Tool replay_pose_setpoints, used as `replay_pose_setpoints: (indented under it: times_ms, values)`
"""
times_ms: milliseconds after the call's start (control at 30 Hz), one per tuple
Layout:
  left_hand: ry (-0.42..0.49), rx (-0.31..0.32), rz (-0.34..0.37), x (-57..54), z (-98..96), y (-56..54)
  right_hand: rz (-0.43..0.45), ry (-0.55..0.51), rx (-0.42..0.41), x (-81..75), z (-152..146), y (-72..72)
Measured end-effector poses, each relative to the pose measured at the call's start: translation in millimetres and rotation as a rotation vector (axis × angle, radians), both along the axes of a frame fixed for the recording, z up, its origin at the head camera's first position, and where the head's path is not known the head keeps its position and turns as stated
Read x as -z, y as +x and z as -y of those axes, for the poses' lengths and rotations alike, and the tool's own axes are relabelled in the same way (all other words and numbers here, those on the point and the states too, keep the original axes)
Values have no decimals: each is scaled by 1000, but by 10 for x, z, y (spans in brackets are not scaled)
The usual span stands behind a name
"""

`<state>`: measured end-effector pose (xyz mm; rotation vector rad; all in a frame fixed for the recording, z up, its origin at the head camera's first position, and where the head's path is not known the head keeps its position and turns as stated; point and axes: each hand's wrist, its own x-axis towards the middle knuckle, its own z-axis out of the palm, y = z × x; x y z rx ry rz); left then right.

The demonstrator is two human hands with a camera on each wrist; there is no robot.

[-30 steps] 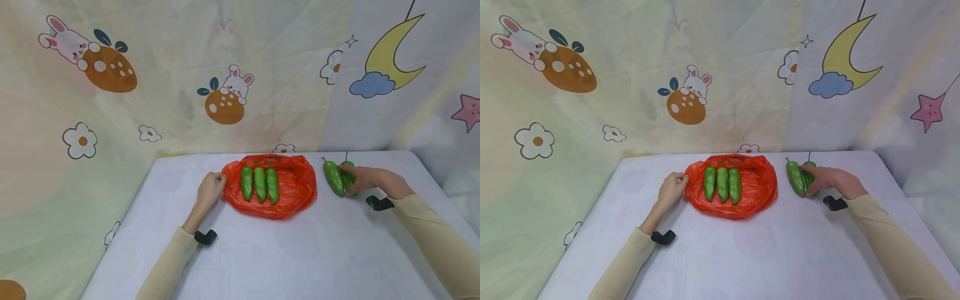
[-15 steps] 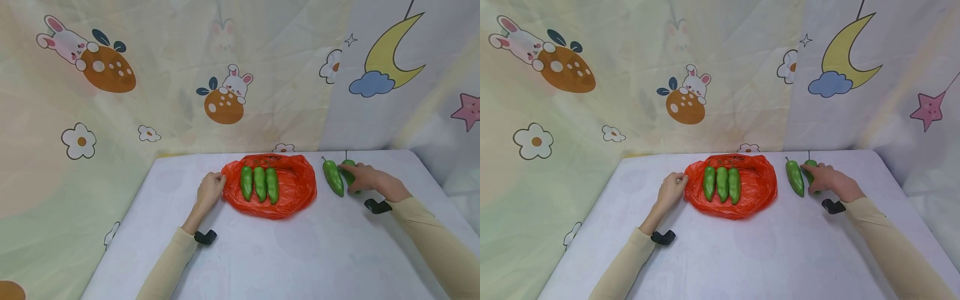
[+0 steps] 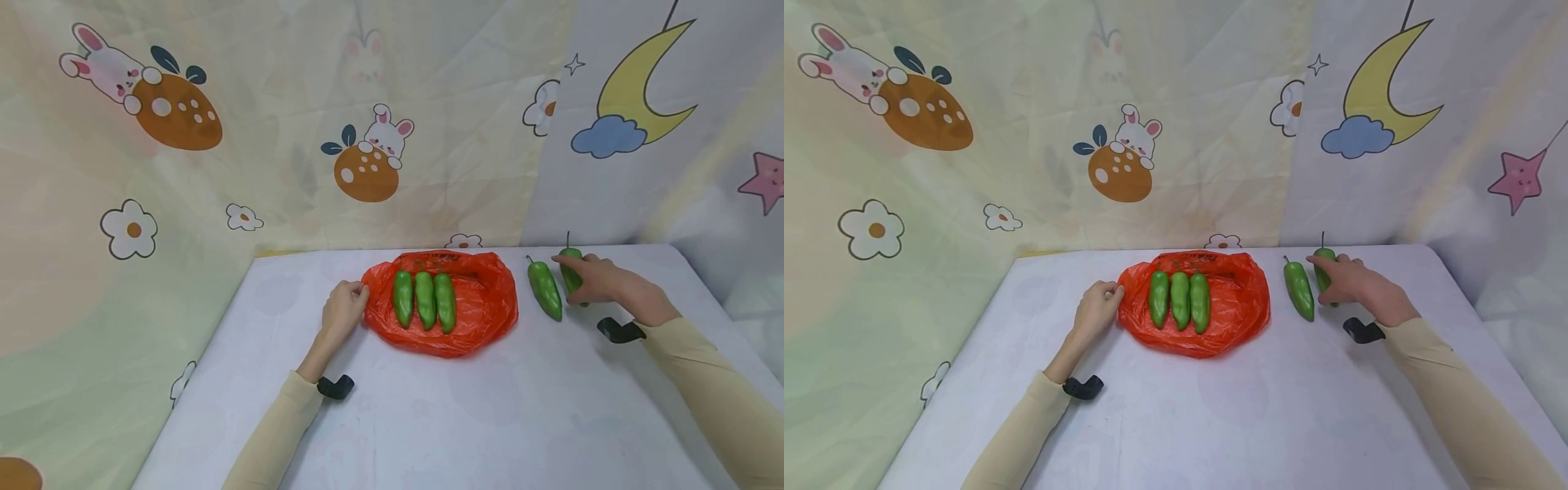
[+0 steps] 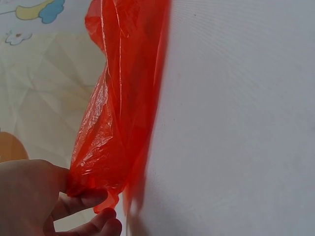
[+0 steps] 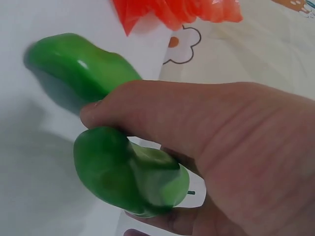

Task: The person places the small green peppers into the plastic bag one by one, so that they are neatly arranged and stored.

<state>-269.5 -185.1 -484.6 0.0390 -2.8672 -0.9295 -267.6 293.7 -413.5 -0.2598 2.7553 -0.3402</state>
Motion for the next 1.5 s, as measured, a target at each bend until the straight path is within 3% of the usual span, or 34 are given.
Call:
replay_pose_setpoints:
  times_ms: [300,867,1500]
  values:
    - [-6,-2,-3,-5,4,7,11,15,1,-61,37,-1]
    - [-5,-7,-11,-1,1,11,-72,0,-31,-163,161,59]
    - [-8,1,-23,-7,3,-2,-142,-41,-51,-531,662,199]
